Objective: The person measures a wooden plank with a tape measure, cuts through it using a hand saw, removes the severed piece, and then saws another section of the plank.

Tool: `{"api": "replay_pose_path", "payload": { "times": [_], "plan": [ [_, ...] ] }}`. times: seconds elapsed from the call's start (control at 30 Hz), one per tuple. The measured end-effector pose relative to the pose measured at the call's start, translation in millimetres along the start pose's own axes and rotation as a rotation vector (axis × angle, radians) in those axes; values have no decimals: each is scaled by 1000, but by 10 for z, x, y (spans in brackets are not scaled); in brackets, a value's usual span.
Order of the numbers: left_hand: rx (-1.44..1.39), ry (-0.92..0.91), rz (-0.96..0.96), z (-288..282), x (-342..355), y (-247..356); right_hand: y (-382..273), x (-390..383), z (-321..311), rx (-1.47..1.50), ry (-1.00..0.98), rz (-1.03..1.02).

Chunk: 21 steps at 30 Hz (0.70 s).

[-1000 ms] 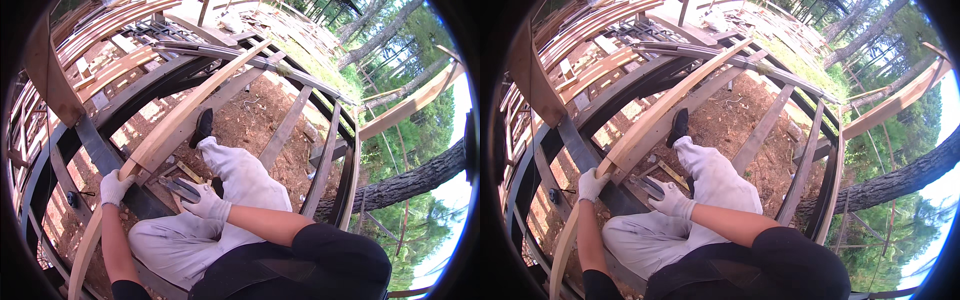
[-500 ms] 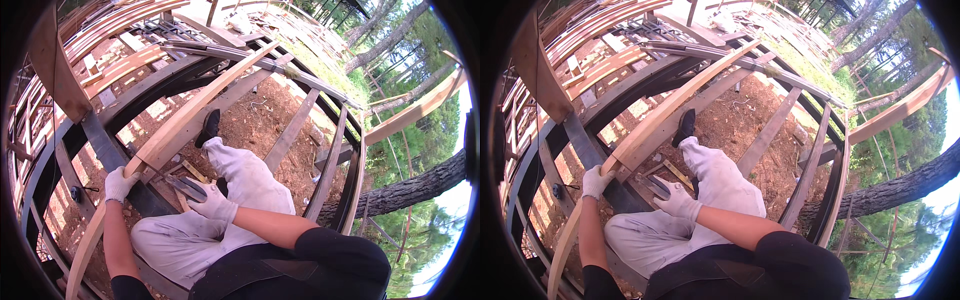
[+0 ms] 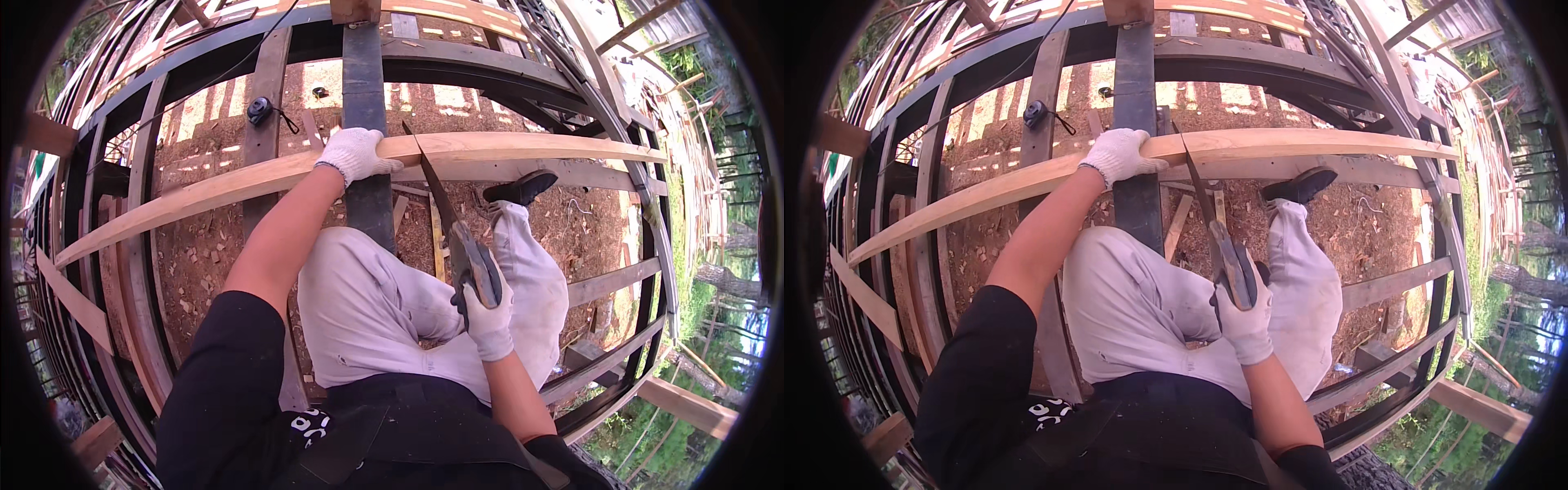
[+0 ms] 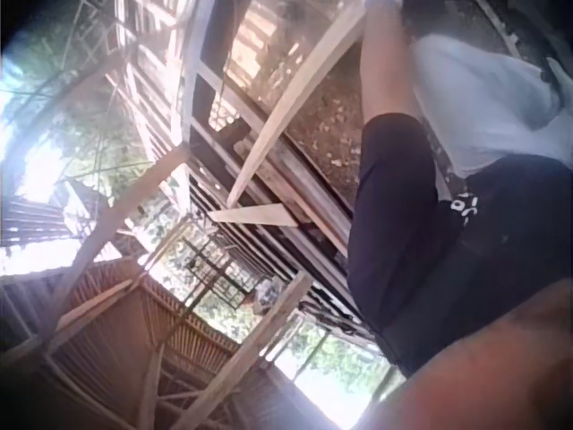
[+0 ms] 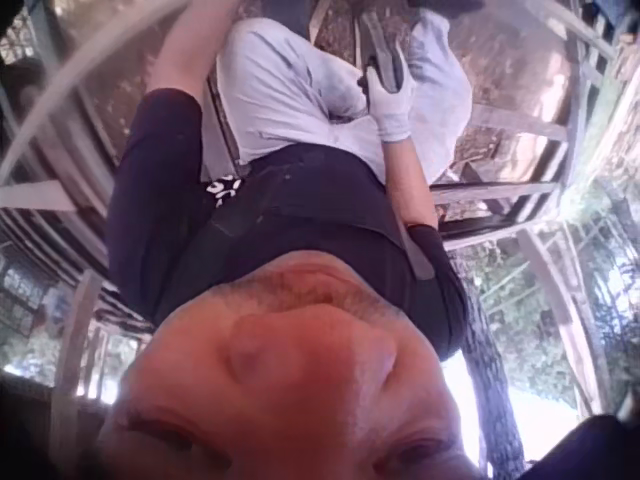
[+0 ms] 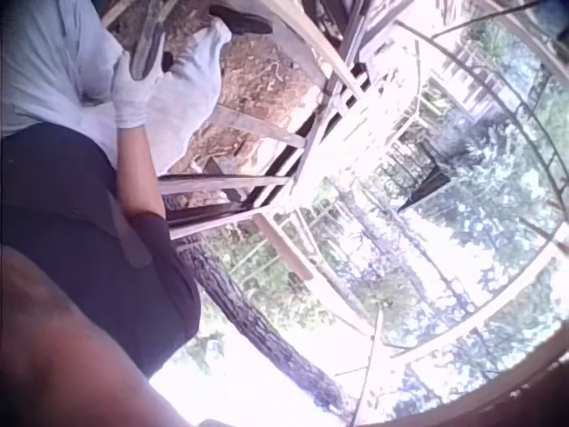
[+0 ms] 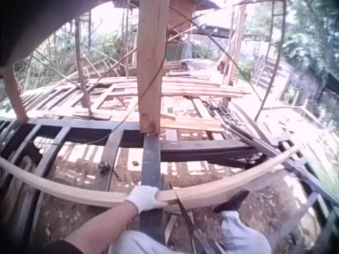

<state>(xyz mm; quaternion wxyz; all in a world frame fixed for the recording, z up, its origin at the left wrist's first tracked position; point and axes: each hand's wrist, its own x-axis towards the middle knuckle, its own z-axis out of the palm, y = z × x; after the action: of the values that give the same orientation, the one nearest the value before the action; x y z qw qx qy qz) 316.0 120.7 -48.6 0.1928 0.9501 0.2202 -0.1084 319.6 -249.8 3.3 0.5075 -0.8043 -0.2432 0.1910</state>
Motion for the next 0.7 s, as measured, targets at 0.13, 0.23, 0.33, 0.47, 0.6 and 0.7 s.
{"api": "replay_pose_path", "payload": {
  "times": [0.13,0.23,0.33,0.47,0.6,0.7],
  "plan": [
    [14,29,14,-2,14,26,140,-187,-92,89,-23,23],
    [34,37,8,-32,-26,81,126,859,443,-29,10,11],
    [38,22,-17,-71,-71,102,56,1175,633,4,-11,-18],
    [29,-2,13,-46,-9,71,33,194,127,-145,-18,303],
    [17,47,-10,34,-132,55,249,-517,-207,14,58,513],
    [52,68,-52,47,-262,61,486,118,94,-234,51,-59]
  ]
}}
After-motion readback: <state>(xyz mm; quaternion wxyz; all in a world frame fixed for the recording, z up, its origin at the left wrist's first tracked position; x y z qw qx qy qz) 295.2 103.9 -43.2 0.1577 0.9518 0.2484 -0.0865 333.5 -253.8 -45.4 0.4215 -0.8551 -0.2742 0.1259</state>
